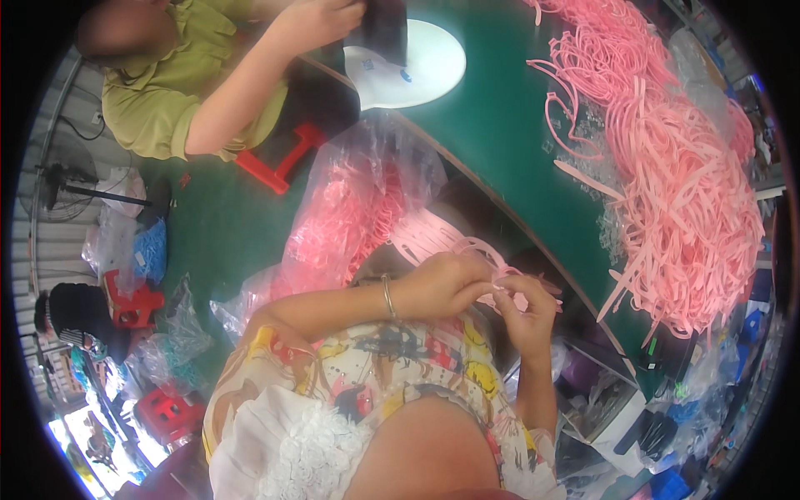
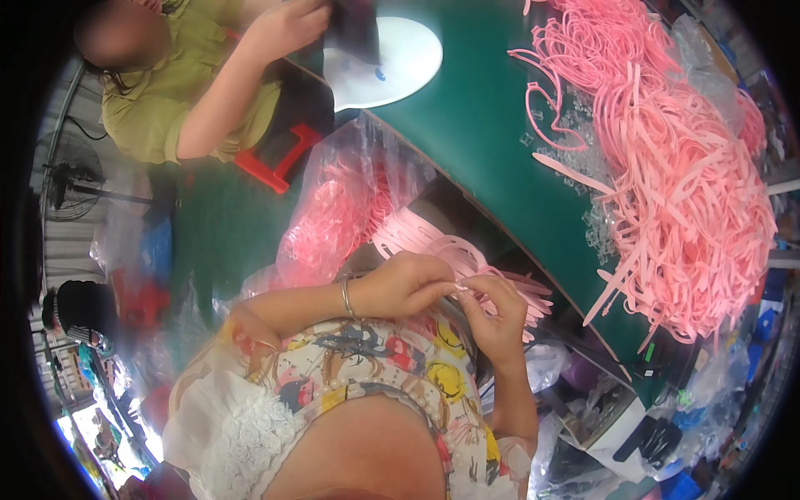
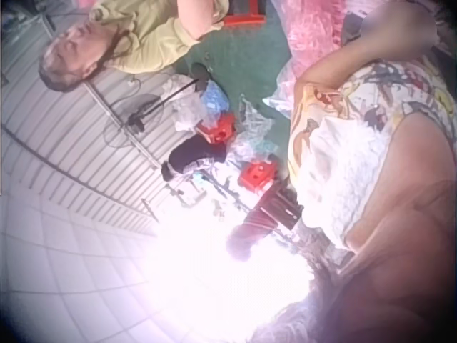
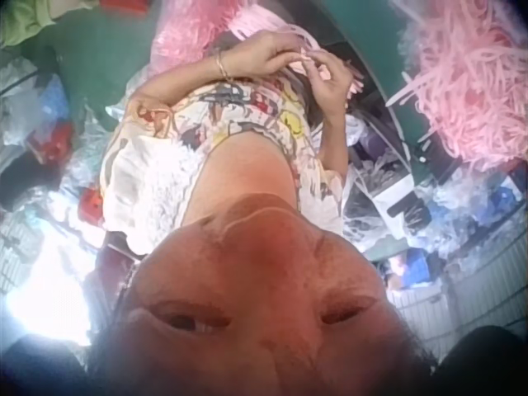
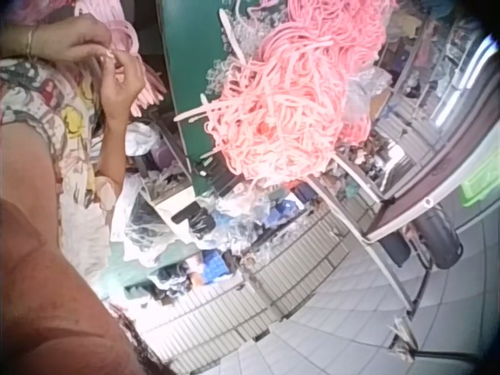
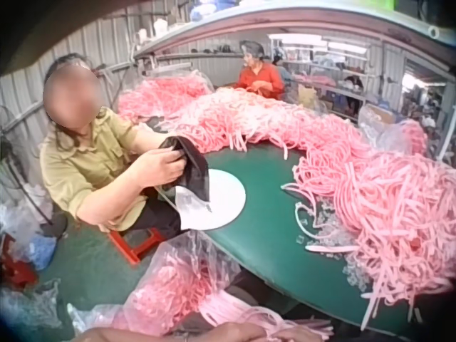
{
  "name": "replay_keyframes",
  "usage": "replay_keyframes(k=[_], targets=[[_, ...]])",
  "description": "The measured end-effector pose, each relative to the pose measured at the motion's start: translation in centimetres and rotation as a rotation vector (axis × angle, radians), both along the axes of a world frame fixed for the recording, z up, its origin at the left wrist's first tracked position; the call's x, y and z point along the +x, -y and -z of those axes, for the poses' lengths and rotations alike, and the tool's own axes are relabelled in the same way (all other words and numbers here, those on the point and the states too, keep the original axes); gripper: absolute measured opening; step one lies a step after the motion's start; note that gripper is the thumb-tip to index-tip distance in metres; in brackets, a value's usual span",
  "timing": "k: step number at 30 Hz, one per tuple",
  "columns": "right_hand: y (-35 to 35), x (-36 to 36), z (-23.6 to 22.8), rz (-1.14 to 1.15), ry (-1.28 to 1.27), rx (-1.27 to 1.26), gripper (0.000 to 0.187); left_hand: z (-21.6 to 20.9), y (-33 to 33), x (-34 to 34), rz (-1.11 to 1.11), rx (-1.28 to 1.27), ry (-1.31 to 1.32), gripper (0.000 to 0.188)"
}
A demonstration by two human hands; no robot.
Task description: The person sits at a green table and repeatedly picks up pink elastic bands and small clear plastic clips. They insert the clips into the ends of the bands to form loops, then place the finished items into a pile on the table. The process is repetitive and involves handling materials from a plastic bag and a loose pile.
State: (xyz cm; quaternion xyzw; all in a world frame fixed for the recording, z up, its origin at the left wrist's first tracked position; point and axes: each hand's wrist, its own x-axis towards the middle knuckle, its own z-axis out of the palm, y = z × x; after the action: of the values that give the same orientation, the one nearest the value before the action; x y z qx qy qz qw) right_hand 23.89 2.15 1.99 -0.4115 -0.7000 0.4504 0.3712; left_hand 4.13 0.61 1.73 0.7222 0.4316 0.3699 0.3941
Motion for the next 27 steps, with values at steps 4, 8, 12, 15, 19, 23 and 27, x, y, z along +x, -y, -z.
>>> replay_keyframes(k=[4, 8, 12, 15, 19, 23, 27], targets=[[0.1, -0.6, -0.2, 0.034, 0.002, 0.03, 0.015, -0.7, -0.3, -0.5, 0.097, -0.705, 0.286, 0.02], [-0.2, -0.8, -0.1, -0.019, 0.037, 0.179, 0.015, -0.9, -0.9, -1.4, 0.185, -0.952, 0.429, 0.018], [-0.4, -1.1, -0.8, -0.105, -0.012, 0.278, 0.016, 1.8, -0.4, -1.6, 0.349, -1.051, 0.803, 0.017], [-0.7, -1.0, -1.4, -0.237, -0.004, 0.355, 0.016, 2.6, 0.6, -1.1, 0.321, -1.187, 0.971, 0.018], [-1.1, -0.3, -2.0, -0.432, 0.05, 0.369, 0.015, 3.8, 0.7, -1.4, 0.388, -1.244, 0.921, 0.016], [-2.0, 0.2, -2.4, -0.541, 0.058, 0.247, 0.015, 1.9, 0.6, -1.0, 0.349, -1.158, 0.793, 0.015], [-1.0, 0.1, -1.7, -0.166, -0.009, 0.0, 0.015, -1.0, -1.0, -1.7, 0.276, -0.97, 0.523, 0.016]])
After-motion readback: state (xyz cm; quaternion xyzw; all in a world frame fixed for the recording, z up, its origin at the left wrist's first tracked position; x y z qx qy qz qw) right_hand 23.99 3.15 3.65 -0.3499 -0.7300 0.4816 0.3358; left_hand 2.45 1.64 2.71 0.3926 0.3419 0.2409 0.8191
